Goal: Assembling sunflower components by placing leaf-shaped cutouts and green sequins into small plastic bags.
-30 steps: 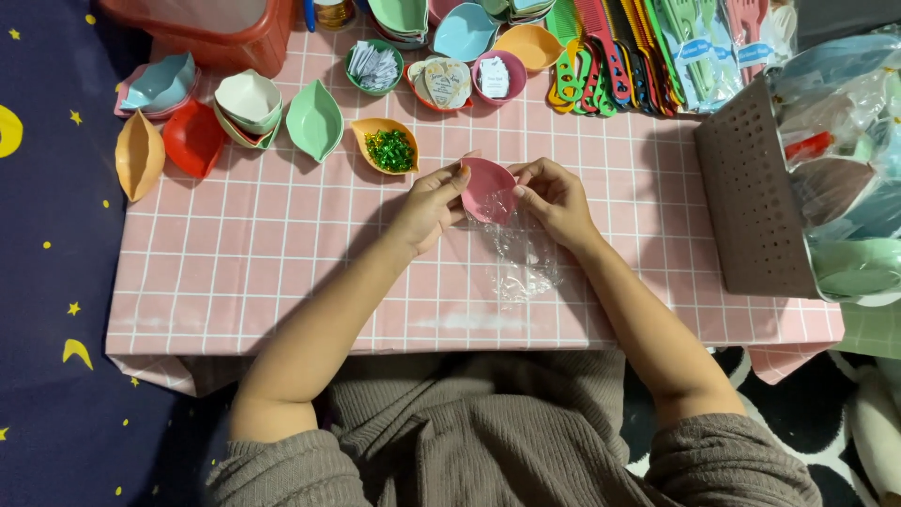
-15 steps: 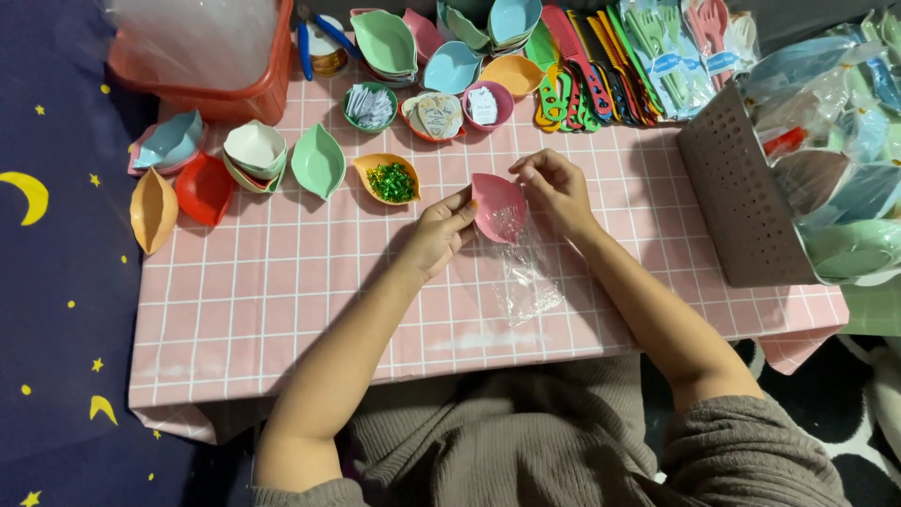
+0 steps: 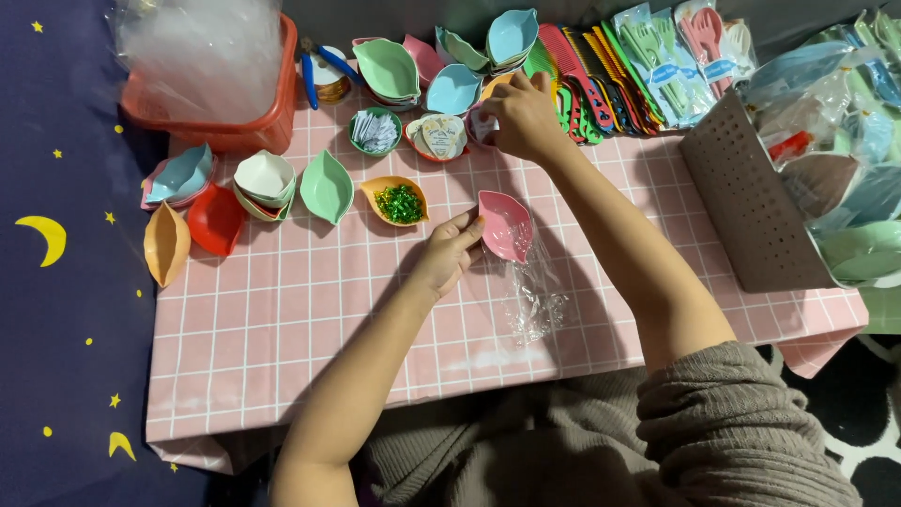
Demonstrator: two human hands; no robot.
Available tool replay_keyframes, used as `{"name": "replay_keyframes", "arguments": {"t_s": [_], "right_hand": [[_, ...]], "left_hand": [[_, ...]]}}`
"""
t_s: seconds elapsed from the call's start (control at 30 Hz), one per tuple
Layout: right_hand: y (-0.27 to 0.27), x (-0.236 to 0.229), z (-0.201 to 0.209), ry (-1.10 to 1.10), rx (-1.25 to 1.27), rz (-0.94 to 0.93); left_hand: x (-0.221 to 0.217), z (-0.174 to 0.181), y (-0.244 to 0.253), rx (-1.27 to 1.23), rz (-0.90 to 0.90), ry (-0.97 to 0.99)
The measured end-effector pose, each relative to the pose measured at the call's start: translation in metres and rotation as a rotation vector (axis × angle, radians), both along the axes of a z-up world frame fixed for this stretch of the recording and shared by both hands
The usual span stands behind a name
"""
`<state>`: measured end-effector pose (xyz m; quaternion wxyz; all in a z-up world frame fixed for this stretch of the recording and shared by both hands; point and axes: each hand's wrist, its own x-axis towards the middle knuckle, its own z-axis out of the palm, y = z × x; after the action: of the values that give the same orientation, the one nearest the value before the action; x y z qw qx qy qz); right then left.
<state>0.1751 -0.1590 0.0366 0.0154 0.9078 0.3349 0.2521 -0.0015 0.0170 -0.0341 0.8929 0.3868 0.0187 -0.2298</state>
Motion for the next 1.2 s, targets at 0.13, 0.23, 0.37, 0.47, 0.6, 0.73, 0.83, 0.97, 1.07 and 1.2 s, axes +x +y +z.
{"name": "replay_keyframes", "arguments": {"t_s": [0.13, 0.23, 0.37, 0.47, 0.6, 0.73, 0.83, 0.97, 1.07, 1.2], "right_hand": [[0.005, 0.008, -0.003, 0.073, -0.034, -0.021], [0.004, 0.014, -0.004, 0.164, 0.017, -0.018], [-0.005, 0.027, -0.01, 0.333, 0.039, -0.022], [-0.005, 0.022, 0.001, 0.37, 0.079, -0.021], [-0.009, 0.018, 0.005, 0.357, 0.122, 0.021], [-0.015, 0.016, 0.004, 0.363, 0.175, 0.038], [-0.013, -0.003, 0.025, 0.357, 0.401, 0.157], [-0.014, -0.052, 0.054, 0.42, 0.75, 0.142], [-0.012, -0.089, 0.051, 0.497, 0.845, 0.205], [-0.013, -0.122, 0.03, 0.583, 0.775, 0.227]], "left_hand": [[0.002, -0.007, -0.001, -0.011, -0.005, -0.011], [0.002, -0.007, -0.001, -0.021, -0.019, -0.032], [0.0, 0.003, 0.001, 0.003, -0.023, -0.014], [0.002, -0.005, -0.001, -0.004, -0.018, -0.02], [0.002, -0.003, -0.001, -0.007, -0.017, -0.019], [0.002, -0.003, -0.001, -0.006, -0.016, -0.038], [0.002, -0.006, 0.0, -0.007, -0.011, -0.023], [0.003, -0.005, 0.0, 0.016, -0.007, -0.025], [0.004, -0.015, -0.004, 0.064, 0.034, -0.011], [0.008, -0.028, -0.007, 0.109, 0.057, -0.062]]}}
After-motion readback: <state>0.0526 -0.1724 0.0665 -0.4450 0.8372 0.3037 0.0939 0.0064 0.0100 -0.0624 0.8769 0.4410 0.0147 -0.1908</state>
